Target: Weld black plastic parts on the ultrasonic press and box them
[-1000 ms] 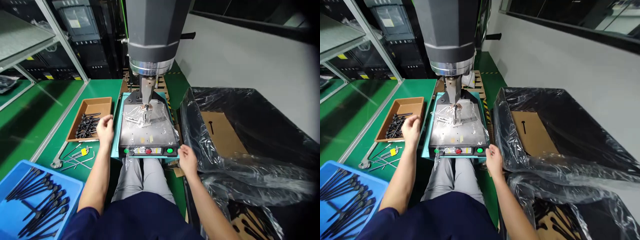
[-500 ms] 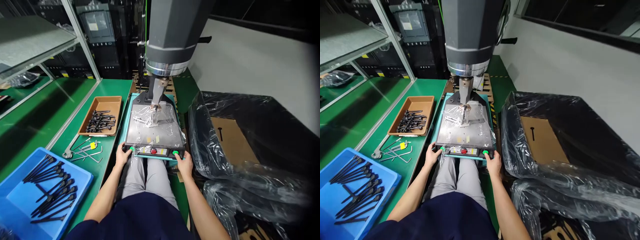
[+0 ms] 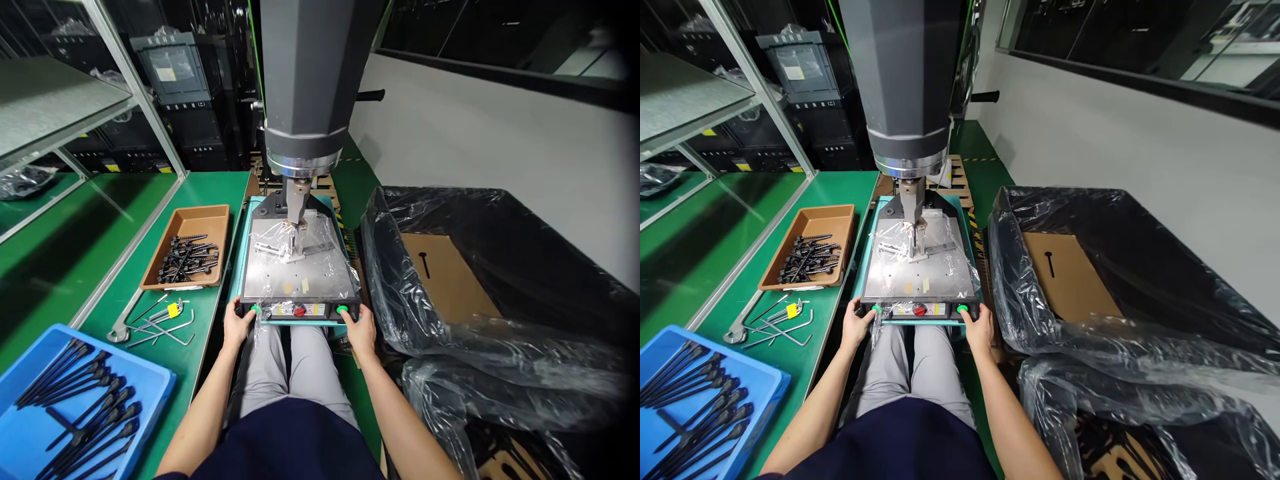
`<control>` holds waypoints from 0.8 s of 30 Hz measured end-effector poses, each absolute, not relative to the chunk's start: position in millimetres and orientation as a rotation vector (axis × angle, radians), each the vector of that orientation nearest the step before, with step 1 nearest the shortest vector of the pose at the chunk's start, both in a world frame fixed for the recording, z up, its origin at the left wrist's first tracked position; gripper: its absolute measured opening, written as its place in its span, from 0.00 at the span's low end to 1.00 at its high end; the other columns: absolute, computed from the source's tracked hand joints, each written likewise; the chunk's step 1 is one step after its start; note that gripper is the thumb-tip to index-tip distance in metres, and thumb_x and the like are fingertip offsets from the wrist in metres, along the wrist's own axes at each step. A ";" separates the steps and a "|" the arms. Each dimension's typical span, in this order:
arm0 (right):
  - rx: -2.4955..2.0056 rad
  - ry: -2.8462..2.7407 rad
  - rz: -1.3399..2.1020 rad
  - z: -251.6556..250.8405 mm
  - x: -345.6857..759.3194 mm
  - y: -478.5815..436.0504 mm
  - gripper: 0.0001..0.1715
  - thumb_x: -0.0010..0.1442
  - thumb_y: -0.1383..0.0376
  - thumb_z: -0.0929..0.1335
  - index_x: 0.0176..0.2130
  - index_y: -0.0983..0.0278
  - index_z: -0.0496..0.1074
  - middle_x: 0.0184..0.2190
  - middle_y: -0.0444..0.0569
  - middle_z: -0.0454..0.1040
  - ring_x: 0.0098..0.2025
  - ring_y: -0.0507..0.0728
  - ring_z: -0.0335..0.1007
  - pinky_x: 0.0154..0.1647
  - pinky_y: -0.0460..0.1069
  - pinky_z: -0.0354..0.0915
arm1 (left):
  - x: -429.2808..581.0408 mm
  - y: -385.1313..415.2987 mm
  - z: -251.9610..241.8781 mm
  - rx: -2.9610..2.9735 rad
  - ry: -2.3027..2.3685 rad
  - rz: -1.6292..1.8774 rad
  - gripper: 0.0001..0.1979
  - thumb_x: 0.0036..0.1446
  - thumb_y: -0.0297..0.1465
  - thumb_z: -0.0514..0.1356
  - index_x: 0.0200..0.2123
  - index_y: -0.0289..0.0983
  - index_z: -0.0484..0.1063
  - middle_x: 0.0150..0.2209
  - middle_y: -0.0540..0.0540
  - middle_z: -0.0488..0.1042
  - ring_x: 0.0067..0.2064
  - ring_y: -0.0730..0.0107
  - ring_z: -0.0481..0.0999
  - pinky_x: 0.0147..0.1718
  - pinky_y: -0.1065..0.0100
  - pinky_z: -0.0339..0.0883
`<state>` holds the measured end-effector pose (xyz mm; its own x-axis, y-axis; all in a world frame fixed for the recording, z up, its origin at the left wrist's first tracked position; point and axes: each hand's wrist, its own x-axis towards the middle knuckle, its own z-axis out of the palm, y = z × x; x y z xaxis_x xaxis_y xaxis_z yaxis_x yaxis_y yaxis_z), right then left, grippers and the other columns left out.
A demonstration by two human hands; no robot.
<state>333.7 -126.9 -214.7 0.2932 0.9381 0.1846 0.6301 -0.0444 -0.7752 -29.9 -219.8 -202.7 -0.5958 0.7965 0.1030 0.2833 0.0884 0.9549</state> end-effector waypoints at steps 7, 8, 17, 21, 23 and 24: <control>-1.654 -1.428 0.749 -220.4 345.1 -142.4 0.48 0.55 0.38 0.63 0.60 0.68 0.64 0.57 0.66 0.69 0.56 0.69 0.68 0.54 0.60 0.65 | -33.8 -233.8 -223.1 0.960 1.662 1.560 0.28 0.52 0.34 0.65 0.58 0.37 0.67 0.61 0.37 0.68 0.63 0.56 0.67 0.65 0.53 0.56; -1.665 -1.415 0.767 -220.6 345.5 -144.0 0.48 0.55 0.37 0.63 0.61 0.68 0.64 0.58 0.66 0.69 0.56 0.69 0.68 0.55 0.60 0.65 | -33.7 -234.7 -226.3 0.944 1.656 1.569 0.28 0.53 0.32 0.64 0.58 0.38 0.67 0.62 0.38 0.67 0.64 0.56 0.66 0.66 0.53 0.55; -1.650 -1.346 0.792 -221.5 343.5 -146.0 0.48 0.55 0.38 0.65 0.61 0.67 0.65 0.56 0.66 0.70 0.51 0.68 0.72 0.53 0.61 0.66 | -30.1 -235.0 -224.2 0.899 1.654 1.587 0.29 0.51 0.27 0.62 0.58 0.37 0.67 0.61 0.39 0.68 0.63 0.57 0.68 0.66 0.54 0.57; -1.652 -1.344 0.778 -224.1 344.1 -145.9 0.48 0.55 0.38 0.65 0.61 0.67 0.66 0.56 0.66 0.71 0.52 0.69 0.71 0.52 0.62 0.67 | -29.5 -234.4 -220.1 0.881 1.657 1.580 0.29 0.50 0.25 0.60 0.58 0.37 0.68 0.62 0.39 0.68 0.63 0.58 0.68 0.66 0.54 0.57; -1.645 -1.348 0.758 -225.6 344.4 -144.7 0.47 0.54 0.38 0.65 0.60 0.67 0.67 0.55 0.65 0.72 0.53 0.69 0.71 0.51 0.61 0.68 | -29.8 -233.9 -217.6 0.877 1.657 1.577 0.28 0.49 0.24 0.59 0.57 0.38 0.69 0.61 0.40 0.69 0.63 0.58 0.68 0.66 0.54 0.56; -1.629 -1.354 0.734 -226.3 344.9 -143.8 0.46 0.54 0.39 0.65 0.59 0.67 0.68 0.54 0.65 0.73 0.53 0.69 0.71 0.50 0.61 0.69 | -30.0 -234.0 -215.9 0.869 1.665 1.575 0.28 0.49 0.24 0.59 0.56 0.38 0.70 0.60 0.40 0.70 0.63 0.58 0.69 0.66 0.53 0.56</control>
